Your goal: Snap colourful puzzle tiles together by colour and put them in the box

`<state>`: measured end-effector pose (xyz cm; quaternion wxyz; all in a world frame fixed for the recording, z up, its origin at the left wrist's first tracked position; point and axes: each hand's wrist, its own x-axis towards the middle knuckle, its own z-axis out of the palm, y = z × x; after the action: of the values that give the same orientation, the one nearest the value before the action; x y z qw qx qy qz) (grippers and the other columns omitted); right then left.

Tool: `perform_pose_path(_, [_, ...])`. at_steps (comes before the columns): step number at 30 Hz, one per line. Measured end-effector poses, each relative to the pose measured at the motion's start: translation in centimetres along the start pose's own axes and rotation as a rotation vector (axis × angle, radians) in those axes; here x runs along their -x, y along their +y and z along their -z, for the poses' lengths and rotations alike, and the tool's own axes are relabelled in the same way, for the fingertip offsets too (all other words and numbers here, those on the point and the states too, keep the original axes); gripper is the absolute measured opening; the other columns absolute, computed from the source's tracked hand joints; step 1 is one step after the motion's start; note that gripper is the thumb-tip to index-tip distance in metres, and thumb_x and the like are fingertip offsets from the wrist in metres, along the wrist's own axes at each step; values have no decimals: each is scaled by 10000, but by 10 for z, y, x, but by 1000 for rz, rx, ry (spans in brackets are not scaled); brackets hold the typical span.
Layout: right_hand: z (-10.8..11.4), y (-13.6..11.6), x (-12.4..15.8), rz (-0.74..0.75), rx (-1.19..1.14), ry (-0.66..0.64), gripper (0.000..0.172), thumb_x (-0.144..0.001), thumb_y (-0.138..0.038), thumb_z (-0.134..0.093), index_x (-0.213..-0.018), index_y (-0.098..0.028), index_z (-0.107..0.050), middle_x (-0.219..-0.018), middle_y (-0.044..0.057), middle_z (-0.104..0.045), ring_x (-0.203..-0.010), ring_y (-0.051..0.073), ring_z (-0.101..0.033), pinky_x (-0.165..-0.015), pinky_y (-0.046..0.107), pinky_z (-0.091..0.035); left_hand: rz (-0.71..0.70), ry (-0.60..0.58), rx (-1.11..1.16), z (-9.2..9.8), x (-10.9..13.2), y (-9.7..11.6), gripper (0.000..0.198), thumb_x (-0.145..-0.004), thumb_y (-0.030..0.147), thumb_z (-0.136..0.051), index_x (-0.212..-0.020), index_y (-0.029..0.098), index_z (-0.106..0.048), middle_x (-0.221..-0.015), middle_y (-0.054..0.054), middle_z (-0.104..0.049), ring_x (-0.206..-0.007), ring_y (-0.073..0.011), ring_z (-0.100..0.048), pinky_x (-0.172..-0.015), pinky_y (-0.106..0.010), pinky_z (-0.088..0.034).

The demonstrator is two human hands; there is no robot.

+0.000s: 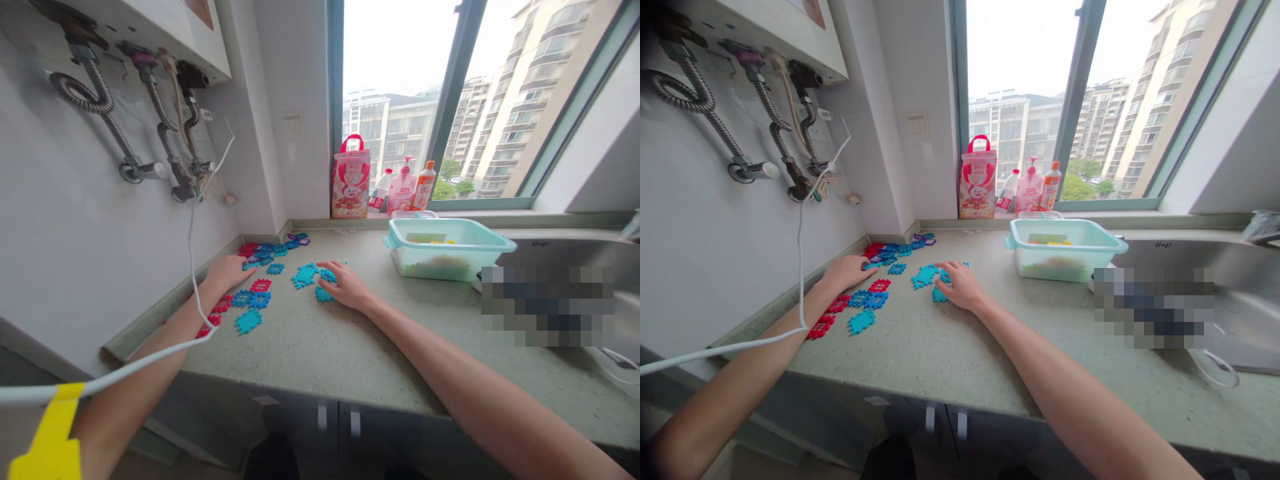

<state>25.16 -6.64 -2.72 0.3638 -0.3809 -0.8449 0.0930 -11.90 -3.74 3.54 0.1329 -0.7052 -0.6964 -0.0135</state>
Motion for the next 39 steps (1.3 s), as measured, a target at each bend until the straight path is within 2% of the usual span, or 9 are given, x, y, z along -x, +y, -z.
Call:
perform_pose_path(4, [0,2,0,21,-6,-4,435,-983,-329,-607,-1414,-268,-624,-1401,108,-666,-1294,295,-615,-1119,487,-457,107,103,-35,10,4,-15,473,-962,515,-448,-1012,247,-835,-1018,-135,-808,-995,-342,-735,-820,-370,-508])
perform_pose_path(9, [0,5,-2,-3,-23,-6,439,-983,-348,-595,-1408,-240,-625,-1391,123,-663,-1293,305,-616,-1114,489,-470,249,280,38,26,12,-36,421,-914,453,-508,-1076,234,-828,-1010,-121,-811,-983,-336,-724,-818,-368,-516])
perform_pose_path(17, [-2,2,-2,9,-20,-9,426,-974,-312,-609,-1392,-239,-643,-1385,129,-671,-1270,293,-631,-1103,478,-474,328,-31,-78,24,23,-42,443,-858,512,-599,-1101,224,-831,-1134,-189,-782,-1039,-398,-723,-852,-445,-528])
perform_pose_path(20, [0,-2,-2,-1,-8,-5,406,-982,-318,-603,-1378,-240,-652,-1375,123,-681,-1269,289,-632,-1104,475,-472,351,-133,-69,20,25,-44,615,-873,685,-539,-1172,222,-812,-1239,-210,-750,-1112,-429,-702,-878,-464,-523])
perform_pose_path(23, [2,-3,-3,-58,26,32,380,-987,-335,-600,-1345,-231,-674,-1353,119,-696,-1270,295,-630,-1114,474,-466,312,-219,-30,14,24,-50,828,-752,896,-542,-1167,231,-810,-1241,-203,-750,-1122,-449,-691,-878,-461,-519])
perform_pose_path(26, [3,2,-6,-183,61,100,348,-999,-366,-586,-1299,-235,-704,-1314,109,-724,-1260,300,-633,-1110,479,-470,285,-199,-6,8,20,-56,906,-723,945,-539,-1198,216,-791,-1228,-179,-756,-1095,-427,-694,-880,-443,-512])
perform_pose_path(32, [8,18,-7,-376,47,189,329,-1009,-386,-562,-1253,-248,-734,-1286,81,-750,-1207,266,-671,-1080,426,-493,268,-111,23,-2,15,-64,867,-795,823,-625,-1374,178,-674,-1296,-153,-730,-1088,-350,-665,-916,-419,-497])
perform_pose_path(35, [12,22,-7,-406,10,187,331,-1007,-384,-560,-1254,-246,-733,-1282,76,-754,-1198,255,-682,-1057,402,-506,252,-64,38,-6,15,-62,727,-834,755,-637,-1283,191,-730,-1203,-112,-773,-1083,-324,-666,-915,-383,-496])
perform_pose_path(39, [15,21,-6,-386,-27,151,333,-1008,-369,-554,-1252,-227,-730,-1280,81,-757,-1208,250,-686,-1057,388,-506,249,-69,44,-10,12,-56,506,-846,611,-670,-1150,224,-786,-1190,-133,-778,-1076,-366,-708,-858,-384,-520])
